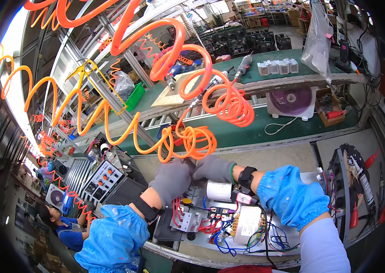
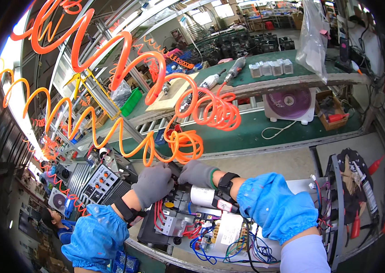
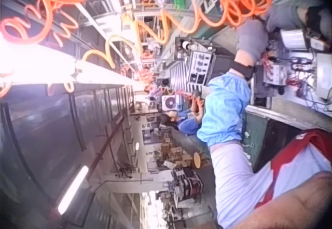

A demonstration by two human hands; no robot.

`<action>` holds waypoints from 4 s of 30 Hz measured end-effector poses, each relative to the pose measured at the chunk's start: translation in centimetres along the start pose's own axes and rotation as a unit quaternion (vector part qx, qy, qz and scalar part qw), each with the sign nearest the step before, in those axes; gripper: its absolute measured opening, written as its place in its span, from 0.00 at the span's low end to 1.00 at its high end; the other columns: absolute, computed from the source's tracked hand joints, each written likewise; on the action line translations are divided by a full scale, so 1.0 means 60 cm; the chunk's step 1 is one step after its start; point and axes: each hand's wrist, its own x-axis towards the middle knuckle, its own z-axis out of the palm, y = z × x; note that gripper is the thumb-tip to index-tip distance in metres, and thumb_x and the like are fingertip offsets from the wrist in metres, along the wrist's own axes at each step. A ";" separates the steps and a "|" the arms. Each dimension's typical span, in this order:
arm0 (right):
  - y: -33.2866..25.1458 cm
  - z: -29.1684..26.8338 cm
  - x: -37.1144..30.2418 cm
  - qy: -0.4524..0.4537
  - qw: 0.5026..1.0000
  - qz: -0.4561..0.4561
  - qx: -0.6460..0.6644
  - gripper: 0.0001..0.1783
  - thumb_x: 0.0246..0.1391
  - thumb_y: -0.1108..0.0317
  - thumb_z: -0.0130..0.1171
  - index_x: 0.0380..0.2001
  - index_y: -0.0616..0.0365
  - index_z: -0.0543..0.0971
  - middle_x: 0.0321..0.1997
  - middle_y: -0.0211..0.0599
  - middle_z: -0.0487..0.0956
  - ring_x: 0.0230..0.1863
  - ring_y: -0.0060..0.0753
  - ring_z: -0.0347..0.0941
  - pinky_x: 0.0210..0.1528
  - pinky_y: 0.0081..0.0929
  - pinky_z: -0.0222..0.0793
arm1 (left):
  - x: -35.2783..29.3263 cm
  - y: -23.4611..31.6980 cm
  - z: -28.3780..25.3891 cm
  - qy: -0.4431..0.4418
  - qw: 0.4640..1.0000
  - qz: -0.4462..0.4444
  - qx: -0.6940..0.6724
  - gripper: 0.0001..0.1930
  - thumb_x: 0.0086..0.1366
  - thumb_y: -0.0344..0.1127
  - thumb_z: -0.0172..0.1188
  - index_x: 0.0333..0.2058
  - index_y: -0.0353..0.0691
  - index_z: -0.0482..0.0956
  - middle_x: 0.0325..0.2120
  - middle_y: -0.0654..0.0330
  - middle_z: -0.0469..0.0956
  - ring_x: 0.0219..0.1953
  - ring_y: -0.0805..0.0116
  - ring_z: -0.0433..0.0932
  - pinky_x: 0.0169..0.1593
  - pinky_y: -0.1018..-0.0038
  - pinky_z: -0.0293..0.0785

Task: Wiring and assembling components inside a power inverter casing on an assembly line.

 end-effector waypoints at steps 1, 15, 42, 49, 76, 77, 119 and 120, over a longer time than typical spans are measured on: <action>-0.002 0.000 0.000 -0.004 0.999 0.024 0.031 0.13 0.49 0.62 0.60 0.39 0.45 0.84 0.37 0.35 0.81 0.40 0.39 0.77 0.42 0.31 0.71 | 0.001 0.001 -0.001 0.001 1.000 0.001 0.000 0.11 0.55 0.40 0.58 0.27 0.36 0.78 0.30 0.48 0.75 0.31 0.49 0.79 0.36 0.59 0.76; -0.014 -0.004 0.010 -0.005 0.936 0.228 0.269 0.18 0.43 0.59 0.64 0.32 0.64 0.82 0.28 0.45 0.80 0.31 0.39 0.76 0.37 0.33 0.69 | 0.008 0.005 -0.013 -0.033 0.999 0.008 0.014 0.11 0.50 0.35 0.61 0.32 0.37 0.77 0.31 0.48 0.75 0.33 0.49 0.79 0.37 0.59 0.76; -0.031 0.010 0.025 0.008 0.913 0.293 0.283 0.20 0.44 0.56 0.68 0.38 0.58 0.82 0.35 0.44 0.81 0.41 0.40 0.78 0.44 0.33 0.70 | -0.052 -0.039 -0.006 0.034 0.903 -0.123 -0.411 0.24 0.50 0.39 0.68 0.43 0.33 0.74 0.27 0.60 0.74 0.29 0.72 0.73 0.35 0.73 0.71; -0.048 -0.005 0.025 -0.036 0.938 0.274 0.211 0.21 0.49 0.56 0.64 0.39 0.63 0.80 0.33 0.44 0.80 0.38 0.37 0.77 0.42 0.33 0.71 | -0.115 -0.033 -0.018 -0.011 0.855 -0.188 -0.483 0.25 0.52 0.40 0.69 0.46 0.33 0.73 0.25 0.63 0.73 0.28 0.77 0.71 0.33 0.78 0.69; -0.082 0.021 0.039 0.042 0.918 0.271 0.288 0.11 0.48 0.69 0.59 0.29 0.69 0.79 0.23 0.35 0.79 0.24 0.25 0.74 0.29 0.23 0.69 | -0.534 0.041 0.472 0.365 0.411 -0.661 -0.511 0.19 0.60 0.28 0.54 0.51 0.36 0.69 0.29 0.59 0.72 0.24 0.73 0.73 0.24 0.73 0.73; -0.084 0.028 0.040 0.046 0.908 0.270 0.317 0.11 0.49 0.68 0.58 0.27 0.68 0.79 0.23 0.35 0.78 0.25 0.24 0.74 0.30 0.23 0.68 | -0.597 0.043 0.504 0.495 0.194 -0.590 -0.608 0.27 0.59 0.24 0.52 0.58 0.37 0.62 0.28 0.58 0.71 0.21 0.72 0.71 0.21 0.74 0.71; -0.106 0.063 0.103 0.055 0.938 0.220 0.262 0.13 0.53 0.67 0.55 0.33 0.69 0.79 0.25 0.33 0.78 0.25 0.22 0.72 0.29 0.21 0.67 | -0.402 0.088 0.230 0.416 0.770 -0.290 -0.386 0.28 0.59 0.43 0.60 0.54 0.31 0.67 0.32 0.46 0.73 0.34 0.46 0.72 0.37 0.60 0.68; -0.104 0.061 0.101 0.044 0.938 0.221 0.262 0.13 0.54 0.66 0.54 0.33 0.69 0.79 0.25 0.34 0.78 0.25 0.21 0.72 0.29 0.21 0.67 | -0.401 0.090 0.232 0.429 0.768 -0.293 -0.375 0.28 0.59 0.43 0.60 0.54 0.31 0.67 0.32 0.46 0.73 0.34 0.46 0.72 0.37 0.60 0.68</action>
